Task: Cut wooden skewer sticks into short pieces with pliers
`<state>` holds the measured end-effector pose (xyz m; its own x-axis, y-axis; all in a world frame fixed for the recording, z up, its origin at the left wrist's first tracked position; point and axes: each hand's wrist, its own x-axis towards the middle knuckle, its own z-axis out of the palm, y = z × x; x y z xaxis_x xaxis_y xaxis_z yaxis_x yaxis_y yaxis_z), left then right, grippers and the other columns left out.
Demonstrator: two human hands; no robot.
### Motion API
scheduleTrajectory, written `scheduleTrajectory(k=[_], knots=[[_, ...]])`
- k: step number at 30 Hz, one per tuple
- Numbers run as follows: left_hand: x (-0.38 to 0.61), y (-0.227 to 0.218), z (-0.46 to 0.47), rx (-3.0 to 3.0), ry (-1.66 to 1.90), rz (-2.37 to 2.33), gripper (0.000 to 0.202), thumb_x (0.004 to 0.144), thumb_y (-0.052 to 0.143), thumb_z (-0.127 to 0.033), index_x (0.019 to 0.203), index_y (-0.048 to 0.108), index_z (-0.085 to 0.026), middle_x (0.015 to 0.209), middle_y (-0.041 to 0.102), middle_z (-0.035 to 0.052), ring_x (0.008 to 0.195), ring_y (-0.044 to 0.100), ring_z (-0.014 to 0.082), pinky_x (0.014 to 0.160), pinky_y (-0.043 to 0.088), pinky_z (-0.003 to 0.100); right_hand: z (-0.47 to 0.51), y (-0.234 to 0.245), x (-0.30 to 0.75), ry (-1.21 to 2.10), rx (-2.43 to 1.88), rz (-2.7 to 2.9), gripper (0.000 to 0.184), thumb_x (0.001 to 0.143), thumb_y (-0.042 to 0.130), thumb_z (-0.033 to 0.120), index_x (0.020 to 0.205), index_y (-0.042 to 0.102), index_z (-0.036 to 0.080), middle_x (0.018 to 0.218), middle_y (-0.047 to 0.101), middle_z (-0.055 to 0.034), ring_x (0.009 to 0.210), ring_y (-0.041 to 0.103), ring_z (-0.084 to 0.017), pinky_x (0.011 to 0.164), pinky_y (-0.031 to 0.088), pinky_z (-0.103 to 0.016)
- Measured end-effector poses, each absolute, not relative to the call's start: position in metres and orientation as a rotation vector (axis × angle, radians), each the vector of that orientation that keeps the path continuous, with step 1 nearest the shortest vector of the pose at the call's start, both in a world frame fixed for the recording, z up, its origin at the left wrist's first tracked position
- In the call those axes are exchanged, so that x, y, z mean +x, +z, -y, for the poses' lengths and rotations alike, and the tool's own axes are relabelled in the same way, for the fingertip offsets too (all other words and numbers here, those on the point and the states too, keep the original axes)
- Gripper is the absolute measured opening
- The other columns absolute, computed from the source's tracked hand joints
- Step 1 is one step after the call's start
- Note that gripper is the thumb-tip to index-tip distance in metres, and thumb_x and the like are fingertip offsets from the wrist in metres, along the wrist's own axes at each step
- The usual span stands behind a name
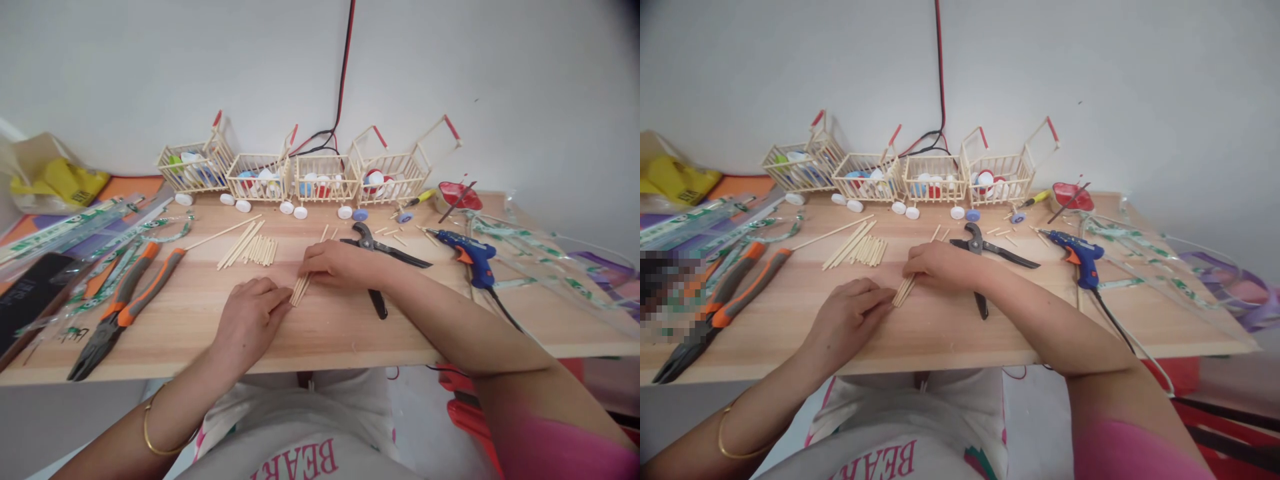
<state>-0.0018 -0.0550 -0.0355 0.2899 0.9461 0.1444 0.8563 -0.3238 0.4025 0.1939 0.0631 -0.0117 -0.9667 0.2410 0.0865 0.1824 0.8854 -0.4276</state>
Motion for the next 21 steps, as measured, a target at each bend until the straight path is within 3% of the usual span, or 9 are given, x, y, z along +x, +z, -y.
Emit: scheduleTrajectory(k=[17,21], knots=[[-0.008,-0.032,0.054,2.301,0.506,-1.585,0.024,0.086,0.046,-0.030,0.098,0.064,-0.021,0.088,0.062,0.0045,0.085,0.057,0.0196,0.076,0.045,0.034,-0.047,0.027,0.218,0.434,-0.557,2.922,0.019,0.084,0.052,0.016,0.098,0.065,0.016,0.092,0.064,-0.0088,0.087,0.059,-0.016,0.078,0.043,-0.028],[-0.017,-0.030,0.056,2.355,0.640,-1.564,0.028,0.086,0.045,-0.033,0.102,0.063,-0.018,0.096,0.062,0.0062,0.091,0.057,0.0198,0.082,0.046,0.034,-0.042,0.038,0.255,0.370,-0.763,2.859,0.019,0.085,0.051,0.015,0.099,0.064,0.016,0.093,0.064,-0.0079,0.083,0.059,-0.015,0.076,0.044,-0.027]])
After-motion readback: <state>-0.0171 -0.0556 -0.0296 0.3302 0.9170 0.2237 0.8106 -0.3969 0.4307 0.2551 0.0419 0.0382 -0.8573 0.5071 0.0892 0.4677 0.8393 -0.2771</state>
